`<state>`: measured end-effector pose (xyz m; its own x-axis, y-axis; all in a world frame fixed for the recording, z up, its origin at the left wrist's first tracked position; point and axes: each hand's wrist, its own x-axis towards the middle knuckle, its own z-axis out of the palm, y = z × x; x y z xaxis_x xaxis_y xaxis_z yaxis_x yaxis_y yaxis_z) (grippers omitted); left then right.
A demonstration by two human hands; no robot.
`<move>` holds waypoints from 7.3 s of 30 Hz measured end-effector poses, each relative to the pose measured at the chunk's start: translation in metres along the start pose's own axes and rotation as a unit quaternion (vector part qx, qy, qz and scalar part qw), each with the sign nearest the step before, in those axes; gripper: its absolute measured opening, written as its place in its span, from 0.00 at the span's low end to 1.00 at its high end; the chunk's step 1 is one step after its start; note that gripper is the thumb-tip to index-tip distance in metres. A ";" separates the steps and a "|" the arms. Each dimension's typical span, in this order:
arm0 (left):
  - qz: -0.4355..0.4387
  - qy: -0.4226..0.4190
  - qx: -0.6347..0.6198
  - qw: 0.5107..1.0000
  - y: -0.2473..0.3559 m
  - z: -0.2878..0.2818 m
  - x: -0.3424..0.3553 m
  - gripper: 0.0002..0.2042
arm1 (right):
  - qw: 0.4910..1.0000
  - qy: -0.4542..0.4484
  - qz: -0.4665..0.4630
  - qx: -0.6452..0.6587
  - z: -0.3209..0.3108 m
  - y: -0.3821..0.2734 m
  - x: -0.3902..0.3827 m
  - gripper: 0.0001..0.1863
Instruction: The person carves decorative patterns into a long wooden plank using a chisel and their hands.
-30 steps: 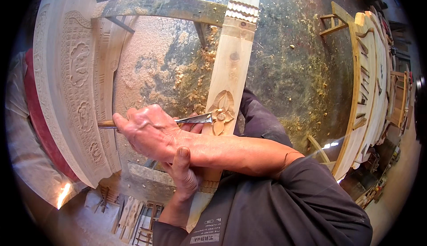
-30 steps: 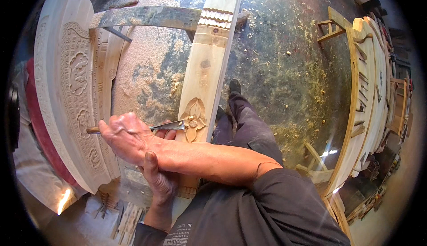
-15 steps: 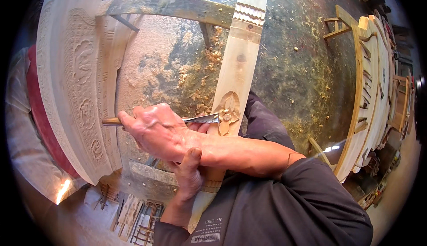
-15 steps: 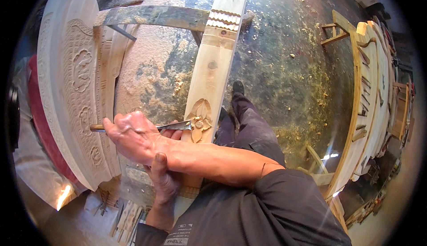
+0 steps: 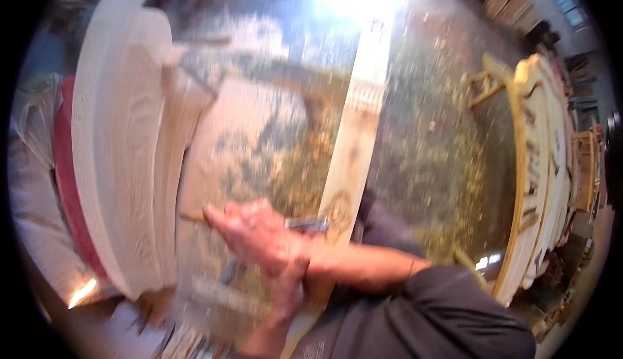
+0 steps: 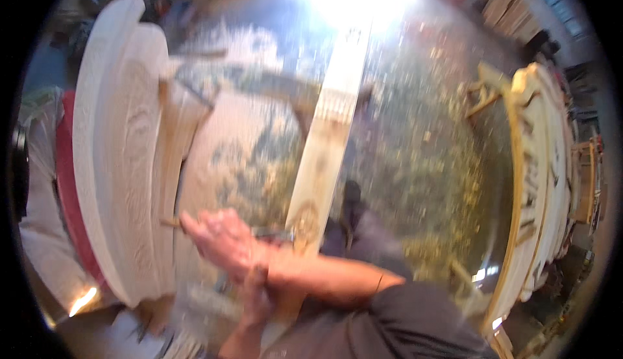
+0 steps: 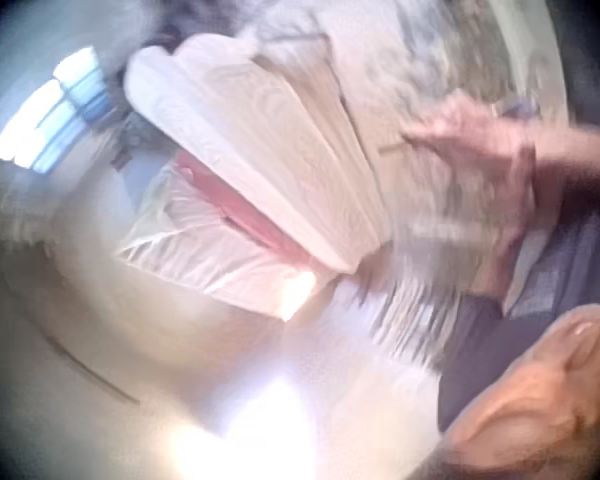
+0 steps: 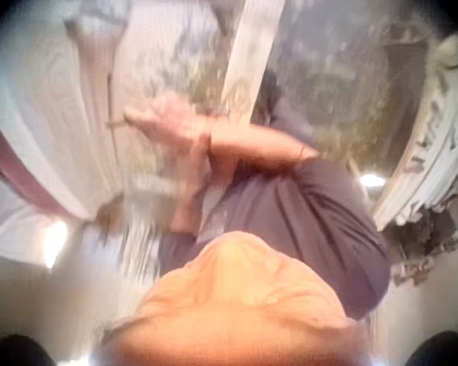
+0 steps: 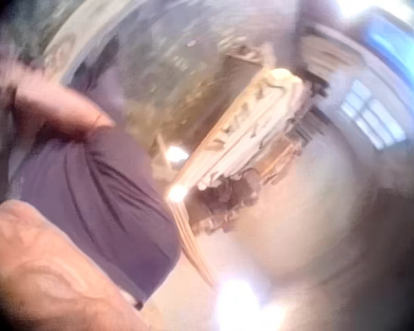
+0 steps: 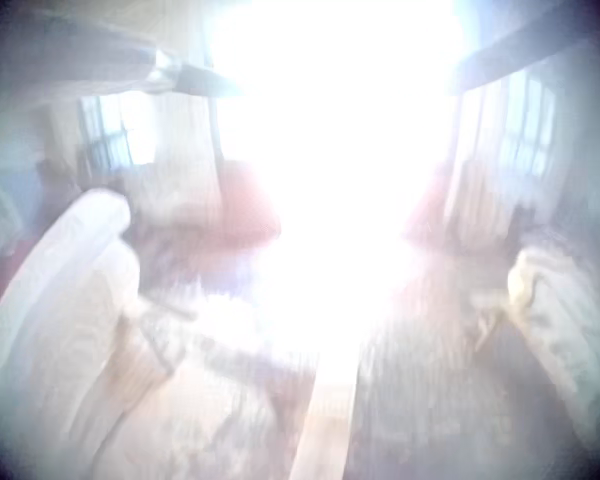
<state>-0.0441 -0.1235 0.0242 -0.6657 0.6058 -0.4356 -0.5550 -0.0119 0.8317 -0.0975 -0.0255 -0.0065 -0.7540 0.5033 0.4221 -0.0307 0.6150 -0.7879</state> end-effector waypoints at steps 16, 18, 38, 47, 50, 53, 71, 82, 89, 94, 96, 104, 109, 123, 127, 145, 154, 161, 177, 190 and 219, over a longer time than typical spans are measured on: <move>0.073 0.057 0.026 0.995 0.023 -0.057 0.042 0.45 | 0.996 -0.082 0.024 0.006 -0.010 0.003 0.007 0.15; 0.105 0.083 0.032 0.990 0.062 -0.084 0.073 0.47 | 0.990 -0.120 0.067 -0.007 -0.013 -0.001 0.010 0.15; 0.047 -0.014 0.128 0.991 0.163 -0.076 0.174 0.57 | 0.995 -0.081 0.062 0.015 -0.019 0.001 0.010 0.06; 0.003 -0.073 0.193 0.978 0.154 -0.068 0.161 0.62 | 0.995 -0.083 0.057 -0.004 -0.021 -0.011 0.012 0.07; 0.038 -0.056 0.163 0.984 0.161 -0.072 0.160 0.61 | 0.996 -0.076 0.056 0.008 -0.022 -0.012 0.012 0.07; 0.023 -0.055 0.221 0.973 0.152 -0.063 0.157 0.59 | 0.995 -0.084 0.056 0.010 -0.023 -0.012 0.010 0.07; 0.064 -0.029 0.144 0.987 0.169 -0.078 0.161 0.58 | 0.995 -0.076 0.055 0.015 -0.030 -0.014 0.012 0.08; 0.107 -0.056 0.058 0.991 0.145 -0.096 0.151 0.58 | 0.996 -0.031 -0.040 -0.067 -0.037 -0.033 0.002 0.22; 0.065 -0.042 -0.116 0.990 0.090 -0.171 0.098 0.58 | 0.987 -0.105 -0.092 -0.084 -0.020 -0.052 -0.002 0.23; 0.034 0.022 -0.153 0.987 0.042 -0.118 0.058 0.59 | 0.985 -0.129 0.029 -0.111 -0.005 -0.047 0.005 0.12; 0.023 0.049 -0.125 0.991 0.034 -0.055 0.052 0.59 | 0.985 -0.116 0.073 -0.106 -0.012 -0.035 0.011 0.12; 0.009 -0.078 -0.030 0.996 0.020 0.005 0.040 0.67 | 0.989 -0.083 0.054 -0.111 -0.007 -0.009 0.019 0.14; -0.028 -0.118 -0.063 0.991 0.007 0.010 0.032 0.58 | 0.992 -0.089 0.063 -0.065 -0.012 -0.005 0.030 0.14; -0.044 -0.105 -0.040 0.993 0.007 0.016 0.036 0.59 | 0.992 -0.081 0.083 -0.049 -0.014 0.009 0.031 0.13; -0.032 -0.085 -0.028 0.995 0.014 0.017 0.029 0.60 | 0.994 -0.075 0.072 -0.034 -0.013 0.000 0.032 0.13; -0.033 -0.099 0.019 0.994 0.008 0.018 0.035 0.58 | 0.991 -0.082 0.104 -0.022 -0.020 0.008 0.036 0.12; -0.058 -0.071 -0.056 0.994 0.007 0.019 0.041 0.56 | 0.988 -0.070 0.136 0.000 -0.020 0.014 0.038 0.09; -0.067 -0.071 -0.006 0.995 0.002 0.018 0.039 0.56 | 0.987 -0.063 0.148 -0.024 -0.019 0.019 0.033 0.09; 0.300 -0.318 0.563 0.701 0.026 0.036 0.027 0.41 | 0.946 0.270 0.142 0.112 -0.212 0.003 -0.002 0.15; 0.330 -0.241 0.469 0.783 0.014 0.020 -0.010 0.18 | 0.896 0.163 0.191 0.367 -0.208 0.005 0.016 0.24; 0.176 -0.047 0.251 0.951 -0.001 0.045 0.065 0.07 | 0.859 0.060 0.288 0.419 -0.127 0.013 0.086 0.18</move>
<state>-0.0650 -0.0484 0.0107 -0.7058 0.7031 -0.0869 0.0182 0.1406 0.9899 -0.0790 0.1032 0.0761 -0.7306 0.6680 -0.1417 -0.1753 -0.3840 -0.9065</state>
